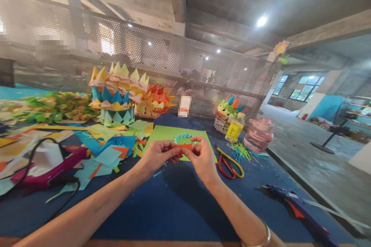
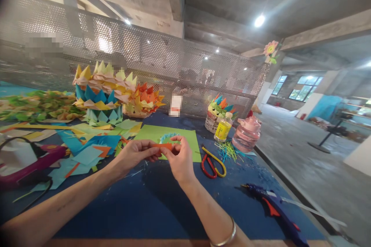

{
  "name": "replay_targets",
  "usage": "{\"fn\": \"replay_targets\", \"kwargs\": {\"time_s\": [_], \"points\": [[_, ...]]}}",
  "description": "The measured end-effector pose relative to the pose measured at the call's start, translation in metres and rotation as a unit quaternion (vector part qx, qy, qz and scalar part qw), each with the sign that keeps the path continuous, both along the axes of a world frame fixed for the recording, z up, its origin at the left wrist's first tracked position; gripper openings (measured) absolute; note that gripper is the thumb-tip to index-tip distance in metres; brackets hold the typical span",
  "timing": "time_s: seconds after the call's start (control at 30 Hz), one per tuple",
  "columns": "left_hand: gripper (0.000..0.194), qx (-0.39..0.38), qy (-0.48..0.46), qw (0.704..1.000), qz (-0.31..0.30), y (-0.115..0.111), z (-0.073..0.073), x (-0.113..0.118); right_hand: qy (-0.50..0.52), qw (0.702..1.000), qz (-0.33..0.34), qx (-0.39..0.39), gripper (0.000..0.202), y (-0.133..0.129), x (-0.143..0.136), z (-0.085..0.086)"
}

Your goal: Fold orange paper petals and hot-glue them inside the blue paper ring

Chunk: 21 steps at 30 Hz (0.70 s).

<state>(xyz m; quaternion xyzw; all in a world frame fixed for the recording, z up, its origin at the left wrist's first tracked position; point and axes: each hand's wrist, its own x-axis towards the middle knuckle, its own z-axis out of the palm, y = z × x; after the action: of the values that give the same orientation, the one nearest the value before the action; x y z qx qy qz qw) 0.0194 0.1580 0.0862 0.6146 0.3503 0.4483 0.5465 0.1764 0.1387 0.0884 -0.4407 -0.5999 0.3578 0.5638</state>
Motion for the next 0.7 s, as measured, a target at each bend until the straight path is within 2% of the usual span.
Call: {"fn": "replay_targets", "kwargs": {"time_s": [0.1,0.17,0.43,0.57,0.7], "points": [[0.026,-0.002,-0.001,0.999,-0.040,0.0002,-0.0021,-0.0019,-0.003,1.000,-0.006,0.003,0.043,-0.0003,-0.0002,-0.0001],[0.027,-0.010,0.007,0.999,-0.046,0.0006,-0.0034,-0.0027,-0.006,1.000,-0.008,0.006,0.043,-0.0003,-0.0001,-0.0011],[0.026,-0.015,0.034,0.999,-0.024,-0.0001,-0.0024,0.0014,-0.051,0.998,-0.024,0.029,0.038,0.0005,0.0006,-0.0047],[0.027,-0.028,0.053,0.998,-0.007,-0.0024,0.0024,0.0008,-0.110,0.992,-0.049,0.049,0.036,0.0002,0.0018,-0.0032],[0.030,-0.033,0.071,0.997,0.011,-0.0027,0.0054,-0.0021,-0.125,0.988,-0.076,0.051,0.037,-0.0017,0.0037,0.0012]]}}
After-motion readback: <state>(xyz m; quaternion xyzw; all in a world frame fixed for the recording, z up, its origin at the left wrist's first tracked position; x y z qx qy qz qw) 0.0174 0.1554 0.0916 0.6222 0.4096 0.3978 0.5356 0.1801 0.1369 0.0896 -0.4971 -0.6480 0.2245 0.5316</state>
